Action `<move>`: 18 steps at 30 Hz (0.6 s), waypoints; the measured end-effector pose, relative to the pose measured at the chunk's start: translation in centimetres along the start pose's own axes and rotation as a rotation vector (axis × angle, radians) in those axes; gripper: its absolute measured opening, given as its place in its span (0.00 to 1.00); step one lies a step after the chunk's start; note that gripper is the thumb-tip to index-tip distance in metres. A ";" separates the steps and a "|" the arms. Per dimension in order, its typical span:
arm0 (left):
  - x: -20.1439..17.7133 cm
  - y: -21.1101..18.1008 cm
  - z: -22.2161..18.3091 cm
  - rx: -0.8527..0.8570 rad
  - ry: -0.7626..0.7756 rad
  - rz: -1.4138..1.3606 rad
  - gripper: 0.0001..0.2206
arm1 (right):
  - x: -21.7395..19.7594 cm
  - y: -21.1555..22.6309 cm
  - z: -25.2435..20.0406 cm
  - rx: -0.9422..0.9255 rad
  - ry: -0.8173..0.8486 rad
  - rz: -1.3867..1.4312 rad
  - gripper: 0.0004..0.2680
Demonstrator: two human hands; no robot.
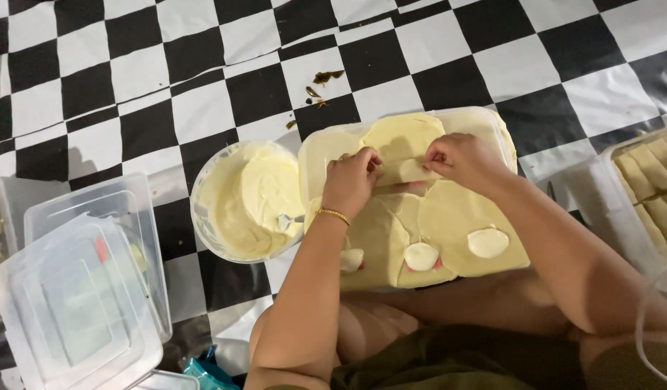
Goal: Rolling dough wrappers with filling to prepare food items on a production floor.
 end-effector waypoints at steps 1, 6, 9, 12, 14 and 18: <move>0.2 0.2 0.1 -0.014 0.002 0.033 0.06 | 0.3 0.7 -0.1 -0.031 0.002 -0.079 0.04; 1.5 0.7 0.7 -0.027 0.042 0.110 0.05 | -2.1 6.2 -1.5 -0.159 -0.160 -0.207 0.05; 0.6 0.2 0.3 -0.012 -0.008 0.093 0.04 | -1.3 9.1 -2.6 -0.352 -0.163 -0.185 0.07; -1.1 0.1 -0.5 -0.006 -0.040 0.136 0.04 | -0.8 9.9 -2.7 -0.398 -0.203 -0.304 0.08; -1.3 0.4 -1.3 0.022 0.007 0.173 0.10 | -1.1 11.9 -3.6 -0.482 -0.220 -0.386 0.09; -0.1 1.4 -2.0 0.005 0.077 0.225 0.09 | 2.2 10.7 -3.0 -0.497 -0.165 -0.431 0.09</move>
Point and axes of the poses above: each hand's wrist, its own z-axis towards the middle knuckle, its own x-axis out of the palm, y = z × x, the point moved 9 cm from there along z, towards the middle knuckle, and after that the axes turned 10 degrees about x, right-handed, at the moved point
